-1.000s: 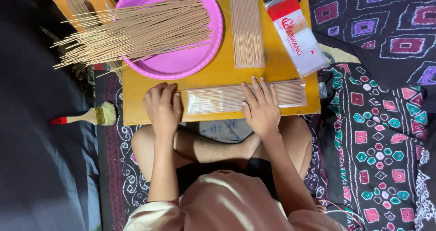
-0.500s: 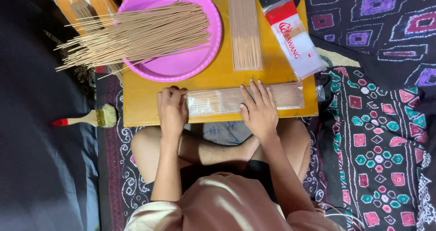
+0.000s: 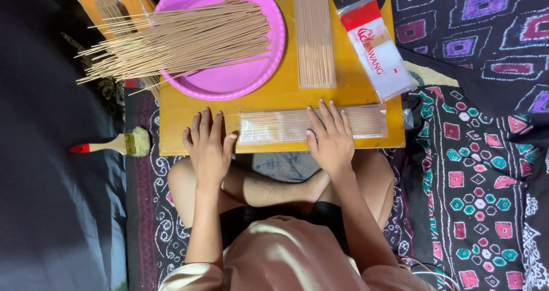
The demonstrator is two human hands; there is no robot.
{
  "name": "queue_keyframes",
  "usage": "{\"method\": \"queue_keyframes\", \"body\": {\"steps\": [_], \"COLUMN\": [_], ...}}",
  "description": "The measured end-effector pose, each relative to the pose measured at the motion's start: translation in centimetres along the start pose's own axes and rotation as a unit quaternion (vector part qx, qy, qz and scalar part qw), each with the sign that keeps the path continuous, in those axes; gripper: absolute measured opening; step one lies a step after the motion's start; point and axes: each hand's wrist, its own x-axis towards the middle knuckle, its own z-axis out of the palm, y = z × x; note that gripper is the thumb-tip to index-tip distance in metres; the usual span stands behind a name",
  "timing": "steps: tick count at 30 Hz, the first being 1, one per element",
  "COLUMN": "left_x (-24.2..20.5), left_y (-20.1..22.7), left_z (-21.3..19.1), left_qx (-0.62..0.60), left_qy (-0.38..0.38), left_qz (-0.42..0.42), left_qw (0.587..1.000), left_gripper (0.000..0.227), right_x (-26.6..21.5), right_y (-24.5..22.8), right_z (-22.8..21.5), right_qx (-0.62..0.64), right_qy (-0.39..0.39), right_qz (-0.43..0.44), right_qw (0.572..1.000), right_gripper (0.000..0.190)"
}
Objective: The person gathers thin wooden sticks from a pink plate and a table surface, aligns them into a neat bundle, and then secures them together by wrapping a plastic strip around the center of the bundle.
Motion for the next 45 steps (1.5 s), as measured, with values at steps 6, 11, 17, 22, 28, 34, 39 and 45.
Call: {"method": "queue_keyframes", "body": {"steps": [6, 11, 17, 22, 28, 34, 39, 45], "left_x": [0.3, 0.1, 0.5, 0.6, 0.6, 0.5, 0.3, 0.1], "left_y": [0.8, 1.6, 2.6, 2.6, 2.4, 2.4, 2.3, 2.2], "left_z": [-0.6, 0.3, 0.7, 0.8, 1.4, 1.6, 2.1, 2.2], "left_qx": [-0.02, -0.034, -0.051, -0.048, -0.026, 0.003, 0.022, 0.048], "left_qy": [-0.009, -0.01, -0.017, -0.024, 0.019, 0.038, 0.036, -0.026], "left_qz": [0.004, 0.021, 0.03, 0.036, 0.038, 0.034, 0.042, 0.087], "left_qw": [1.0, 0.999, 0.998, 0.998, 0.999, 0.999, 0.998, 0.995], "left_gripper": [0.064, 0.069, 0.074, 0.077, 0.068, 0.072, 0.075, 0.097], "right_x": [0.0, 0.0, 0.0, 0.0, 0.1, 0.7, 0.7, 0.6], "right_y": [-0.1, -0.1, -0.1, -0.1, -0.2, -0.2, -0.2, -1.0], "right_z": [-0.1, 0.3, 0.2, 0.0, -0.6, -1.7, -0.8, 0.3], "right_qx": [0.002, 0.003, 0.001, -0.003, -0.003, 0.009, 0.032, -0.003], "right_qy": [0.008, 0.009, 0.013, 0.008, -0.04, -0.222, -0.135, -0.095], "right_qz": [-0.001, -0.001, 0.003, 0.007, 0.018, 0.056, 0.009, -0.048], "right_qw": [1.0, 1.0, 1.0, 1.0, 0.999, 0.973, 0.99, 0.994], "right_gripper": [0.048, 0.048, 0.048, 0.048, 0.05, 0.058, 0.056, 0.061]}}
